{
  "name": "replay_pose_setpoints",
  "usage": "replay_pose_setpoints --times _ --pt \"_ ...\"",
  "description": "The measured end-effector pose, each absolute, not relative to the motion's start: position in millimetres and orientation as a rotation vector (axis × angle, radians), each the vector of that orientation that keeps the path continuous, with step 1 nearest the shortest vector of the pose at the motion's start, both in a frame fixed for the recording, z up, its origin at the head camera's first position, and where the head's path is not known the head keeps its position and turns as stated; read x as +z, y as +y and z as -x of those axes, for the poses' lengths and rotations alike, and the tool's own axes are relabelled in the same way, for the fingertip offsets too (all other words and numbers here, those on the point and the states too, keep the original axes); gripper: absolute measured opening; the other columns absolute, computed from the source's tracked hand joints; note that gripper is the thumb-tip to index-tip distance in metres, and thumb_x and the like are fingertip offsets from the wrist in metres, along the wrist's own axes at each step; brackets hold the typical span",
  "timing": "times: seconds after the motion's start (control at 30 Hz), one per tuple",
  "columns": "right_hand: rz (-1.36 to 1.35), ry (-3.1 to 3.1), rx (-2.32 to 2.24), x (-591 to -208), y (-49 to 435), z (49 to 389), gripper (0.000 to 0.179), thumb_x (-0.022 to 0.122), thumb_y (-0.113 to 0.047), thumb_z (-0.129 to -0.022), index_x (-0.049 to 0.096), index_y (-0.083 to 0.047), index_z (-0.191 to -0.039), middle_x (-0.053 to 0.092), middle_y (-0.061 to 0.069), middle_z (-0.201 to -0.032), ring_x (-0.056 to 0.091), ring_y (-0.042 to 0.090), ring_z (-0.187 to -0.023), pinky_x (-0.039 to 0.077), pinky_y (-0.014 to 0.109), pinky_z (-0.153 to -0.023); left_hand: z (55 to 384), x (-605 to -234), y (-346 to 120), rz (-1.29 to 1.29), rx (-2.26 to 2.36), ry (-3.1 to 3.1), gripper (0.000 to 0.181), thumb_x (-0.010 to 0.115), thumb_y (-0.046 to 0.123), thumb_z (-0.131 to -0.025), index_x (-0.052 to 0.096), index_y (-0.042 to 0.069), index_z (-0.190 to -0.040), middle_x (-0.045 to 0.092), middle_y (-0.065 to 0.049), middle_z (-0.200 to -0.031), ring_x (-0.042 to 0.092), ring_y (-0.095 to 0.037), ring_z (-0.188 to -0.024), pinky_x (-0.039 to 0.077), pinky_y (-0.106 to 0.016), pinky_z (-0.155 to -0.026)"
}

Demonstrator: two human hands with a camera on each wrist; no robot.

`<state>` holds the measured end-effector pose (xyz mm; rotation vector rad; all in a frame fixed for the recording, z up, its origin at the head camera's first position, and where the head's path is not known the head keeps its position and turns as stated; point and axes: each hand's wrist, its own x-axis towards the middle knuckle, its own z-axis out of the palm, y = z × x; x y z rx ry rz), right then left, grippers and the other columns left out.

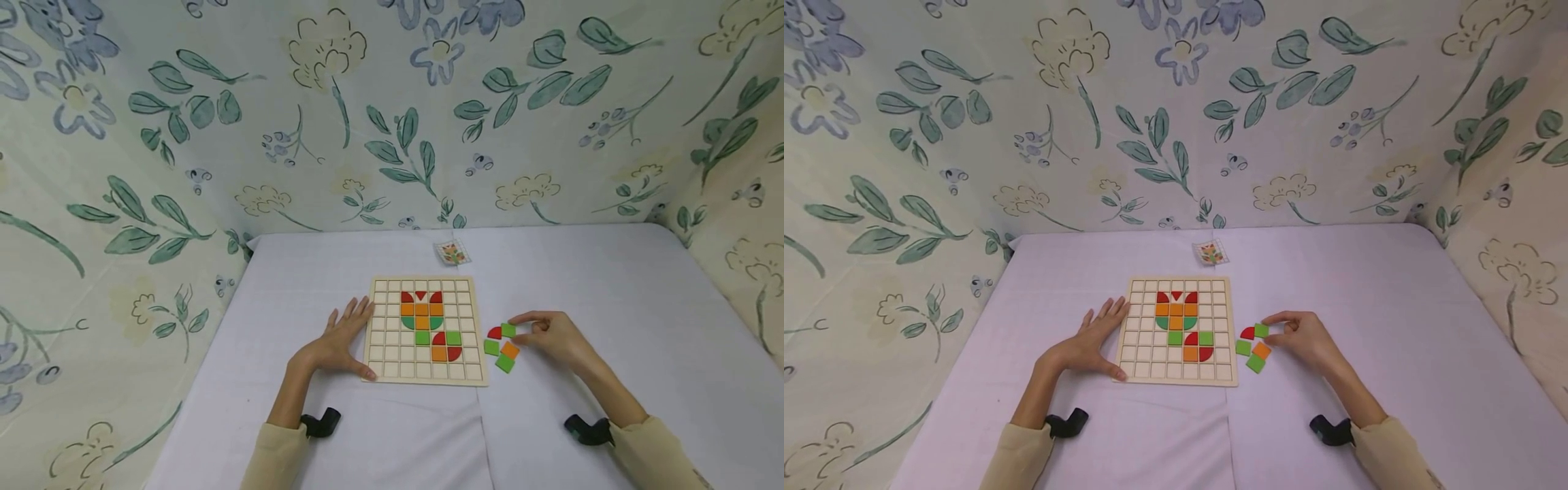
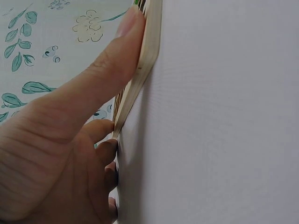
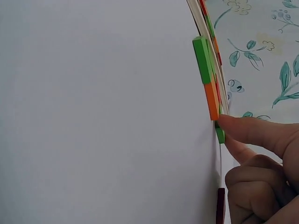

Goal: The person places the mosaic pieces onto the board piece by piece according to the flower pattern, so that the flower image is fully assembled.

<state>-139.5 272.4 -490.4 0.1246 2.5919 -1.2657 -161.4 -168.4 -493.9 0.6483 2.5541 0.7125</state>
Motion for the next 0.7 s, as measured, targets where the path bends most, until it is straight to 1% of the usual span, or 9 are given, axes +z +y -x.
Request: replay_pose_setpoints --times 0.23,0.43,0.7 --pt "-0.108 2.608 -1.23 -491.6 267.1 141.3 0.044 0.081 -0.016 -0.086 0.071 0.0 -0.125 0.033 -0.005 -0.06 0.031 0.01 -0.055 0.024 0.023 -0.05 161.5 -493.0 -167.1 -0.645 0.713 2.554 0.141 0.096 0.048 -0.066 0.006 0.013 -0.168 -0.004 -0.008 -0.176 -0.012 -0.033 -0.163 -0.009 -0.061 -0.131" --pt "-0.151 2.607 -1.22 -488.9 268.1 141.4 0.045 0.081 -0.016 -0.085 0.07 -0.001 -0.126 0.033 -0.004 -0.06 0.03 0.01 -0.054 0.024 0.024 -0.049 162.4 -494.1 -167.2 -0.647 0.704 2.555 0.141 0.096 0.048 -0.066 0.005 0.013 -0.168 -0.005 -0.008 -0.176 -0.012 -0.033 -0.163 -0.008 -0.061 -0.131" --pt "-0.136 2.599 -1.245 -490.8 270.6 142.2 0.044 0.08 -0.015 -0.085 0.07 0.001 -0.125 0.033 -0.004 -0.06 0.03 0.01 -0.054 0.024 0.023 -0.049 161.8 -493.8 -167.9 -0.656 0.723 2.561 0.141 0.097 0.047 -0.065 0.007 0.011 -0.168 -0.003 -0.01 -0.176 -0.01 -0.035 -0.163 -0.007 -0.063 -0.13"
